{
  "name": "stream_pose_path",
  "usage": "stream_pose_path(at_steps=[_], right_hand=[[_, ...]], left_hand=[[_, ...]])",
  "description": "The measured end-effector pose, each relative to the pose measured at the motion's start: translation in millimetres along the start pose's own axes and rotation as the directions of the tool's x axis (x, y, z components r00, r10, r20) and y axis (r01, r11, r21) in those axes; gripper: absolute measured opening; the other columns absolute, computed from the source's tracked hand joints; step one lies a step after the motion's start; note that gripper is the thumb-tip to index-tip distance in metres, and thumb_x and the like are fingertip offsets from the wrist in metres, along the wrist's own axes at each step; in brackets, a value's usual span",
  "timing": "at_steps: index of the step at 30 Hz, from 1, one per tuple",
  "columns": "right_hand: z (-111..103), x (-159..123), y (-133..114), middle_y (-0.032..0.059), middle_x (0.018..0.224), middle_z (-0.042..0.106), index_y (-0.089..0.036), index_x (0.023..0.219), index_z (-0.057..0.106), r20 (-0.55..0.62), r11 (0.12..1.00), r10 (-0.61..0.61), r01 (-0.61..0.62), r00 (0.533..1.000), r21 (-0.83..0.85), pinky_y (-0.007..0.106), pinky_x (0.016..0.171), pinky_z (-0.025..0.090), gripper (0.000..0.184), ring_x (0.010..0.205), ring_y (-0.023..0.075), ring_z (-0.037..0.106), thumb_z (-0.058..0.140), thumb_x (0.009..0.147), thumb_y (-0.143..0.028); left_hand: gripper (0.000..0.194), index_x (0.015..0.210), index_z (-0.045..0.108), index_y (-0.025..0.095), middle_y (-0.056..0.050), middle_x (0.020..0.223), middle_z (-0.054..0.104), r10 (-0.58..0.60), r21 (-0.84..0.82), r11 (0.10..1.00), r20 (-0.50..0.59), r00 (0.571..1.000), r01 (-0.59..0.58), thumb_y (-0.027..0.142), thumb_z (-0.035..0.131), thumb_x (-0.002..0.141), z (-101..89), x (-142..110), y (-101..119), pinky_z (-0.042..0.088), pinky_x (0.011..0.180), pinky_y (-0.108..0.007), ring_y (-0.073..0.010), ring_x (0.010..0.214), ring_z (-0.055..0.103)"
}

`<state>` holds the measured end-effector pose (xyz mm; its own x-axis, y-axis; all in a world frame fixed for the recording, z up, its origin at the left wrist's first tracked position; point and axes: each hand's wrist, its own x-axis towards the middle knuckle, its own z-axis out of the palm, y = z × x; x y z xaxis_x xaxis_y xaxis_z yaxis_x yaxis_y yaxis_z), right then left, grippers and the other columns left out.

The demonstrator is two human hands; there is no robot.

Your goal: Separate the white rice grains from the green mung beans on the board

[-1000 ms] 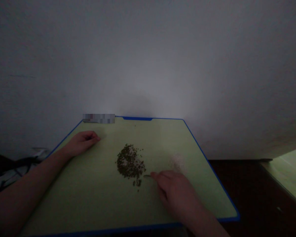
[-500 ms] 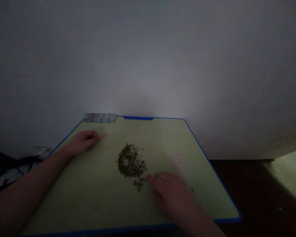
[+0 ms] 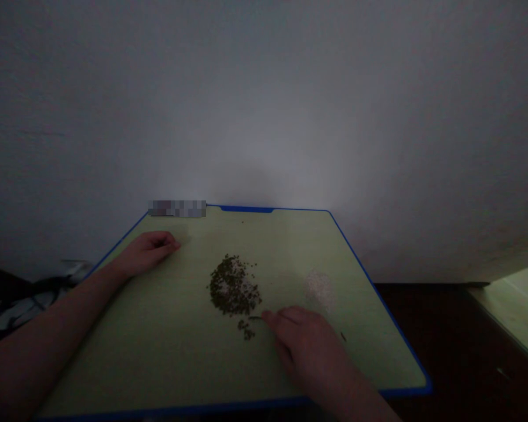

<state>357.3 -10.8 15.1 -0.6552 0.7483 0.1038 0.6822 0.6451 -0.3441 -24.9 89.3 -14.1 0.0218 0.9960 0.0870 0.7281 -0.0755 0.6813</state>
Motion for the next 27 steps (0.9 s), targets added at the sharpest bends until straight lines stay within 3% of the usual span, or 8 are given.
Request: stream_pose_path(at_steps=[14,27], right_hand=[[5.7,1.5,-5.4,0.0074,0.093,0.068,-0.018,0.117,0.058,0.000,0.997,-0.073,0.073,0.997,-0.020,0.030,0.072,0.050,0.039,0.081,0.0179,0.062,0.041,0.083,-0.011],[14.9,-2.2,-9.8,0.0079,0.097,0.067,-0.018,0.118,0.057,-0.022,0.999,-0.049,0.049,0.999,-0.013,0.032,0.074,0.051,0.039,0.083,0.0188,0.061,0.042,0.083,-0.011]], left_hand=[[0.030,0.060,0.051,0.018,0.005,0.052,0.041,0.002,-0.032,0.999,0.005,1.000,-0.002,0.044,0.052,0.074,0.6,-0.9,3.5,0.033,0.049,-0.022,-0.0100,0.051,0.039],[0.029,0.061,0.053,0.017,0.004,0.054,0.042,0.015,0.005,1.000,0.009,1.000,-0.015,0.042,0.050,0.075,-0.7,0.0,2.6,0.033,0.050,-0.021,-0.0097,0.052,0.040]])
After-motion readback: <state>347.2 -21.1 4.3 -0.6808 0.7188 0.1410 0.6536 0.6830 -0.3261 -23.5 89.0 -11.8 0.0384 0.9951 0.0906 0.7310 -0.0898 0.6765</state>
